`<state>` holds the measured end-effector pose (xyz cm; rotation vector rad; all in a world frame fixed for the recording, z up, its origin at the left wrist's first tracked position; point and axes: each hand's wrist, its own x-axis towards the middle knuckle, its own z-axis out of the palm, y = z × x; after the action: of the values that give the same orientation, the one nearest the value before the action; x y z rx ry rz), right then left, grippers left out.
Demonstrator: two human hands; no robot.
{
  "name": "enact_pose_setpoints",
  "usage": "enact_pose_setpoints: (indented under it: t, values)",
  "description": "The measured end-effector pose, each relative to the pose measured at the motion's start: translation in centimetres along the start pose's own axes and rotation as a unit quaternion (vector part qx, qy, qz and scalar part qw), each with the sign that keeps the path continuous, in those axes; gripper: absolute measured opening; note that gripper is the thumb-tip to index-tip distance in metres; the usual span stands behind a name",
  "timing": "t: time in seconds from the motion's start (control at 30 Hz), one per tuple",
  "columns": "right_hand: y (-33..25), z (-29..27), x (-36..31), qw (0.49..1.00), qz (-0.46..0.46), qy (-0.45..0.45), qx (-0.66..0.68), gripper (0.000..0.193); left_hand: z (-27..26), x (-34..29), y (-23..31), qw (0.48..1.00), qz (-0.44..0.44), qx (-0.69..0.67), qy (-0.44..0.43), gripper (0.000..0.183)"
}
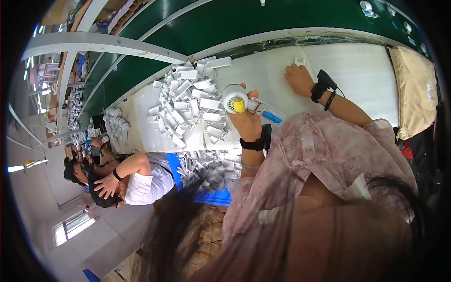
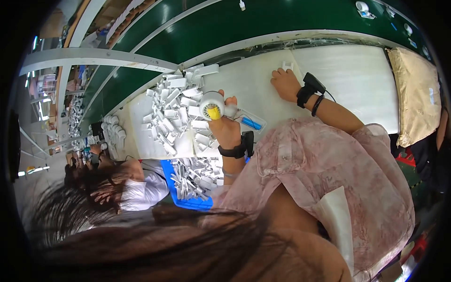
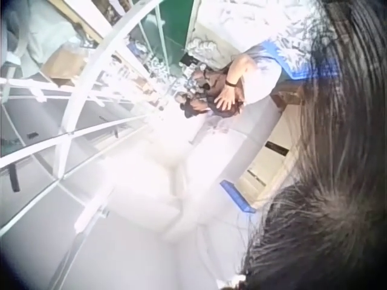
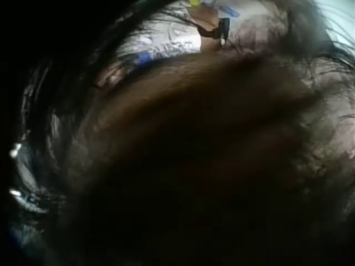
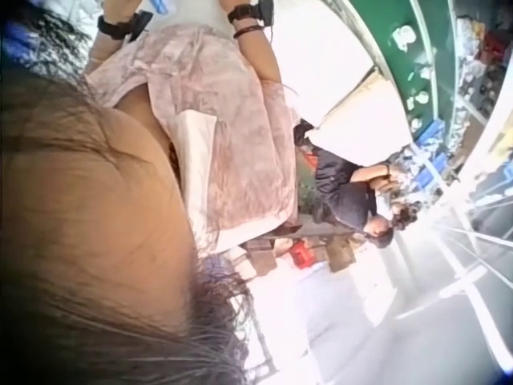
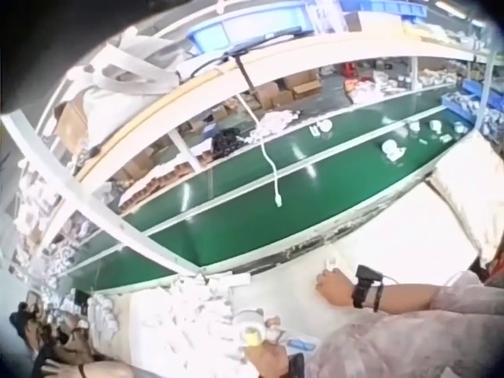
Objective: Assembling small plastic components and inserting them into white cylindrical holders on a manufacturing assembly line.
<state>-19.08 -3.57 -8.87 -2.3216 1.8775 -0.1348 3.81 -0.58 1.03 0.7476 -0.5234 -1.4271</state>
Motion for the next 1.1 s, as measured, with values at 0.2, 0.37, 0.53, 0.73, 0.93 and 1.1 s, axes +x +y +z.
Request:
enact_pose_setpoints:
  t: [0.2, 0.37, 0.53, 0.73, 0.93, 1.1]
  values:
    - [0.9, -0.3, -0.8, 0.986, 0.037, 0.162, -0.003, 0.031, -1.0, -0.4, 0.3, 0.999, 0.001, 0.032, -0.011, 0.044]
    - [5.7, -0.5, -2.3, 0.989, -0.054, -0.045, 0.128, 0.034, -0.9, -0.2, 0.2, 0.999, 0.013, 0.009, 0.035, 0.043]
    - [5.3, -1.4, -3.8, 0.981, -0.031, -0.013, 0.192, 0.036, -1.2, 0.2, -0.6, 0.999, 0.009, 0.000, 0.032, 0.044]
    - [4.4, -0.7, -3.1, 0.979, 0.190, -0.019, 0.067, 0.052, -1.0, 0.0, -0.7, 1.000, 0.004, 0.013, 0.004, 0.042]
    - [4.8, -0.8, -1.2, 0.990, 0.125, 0.005, -0.058, 0.050, -1.1, -0.2, -0.9, 1.000, 0.006, 0.024, 0.002, 0.042]
    - [5.2, -0.2, -0.4, 0.994, 0.018, 0.109, -0.014, 0.042, -1.3, -0.5, -0.8, 1.000, 0.018, 0.021, 0.015, 0.041]
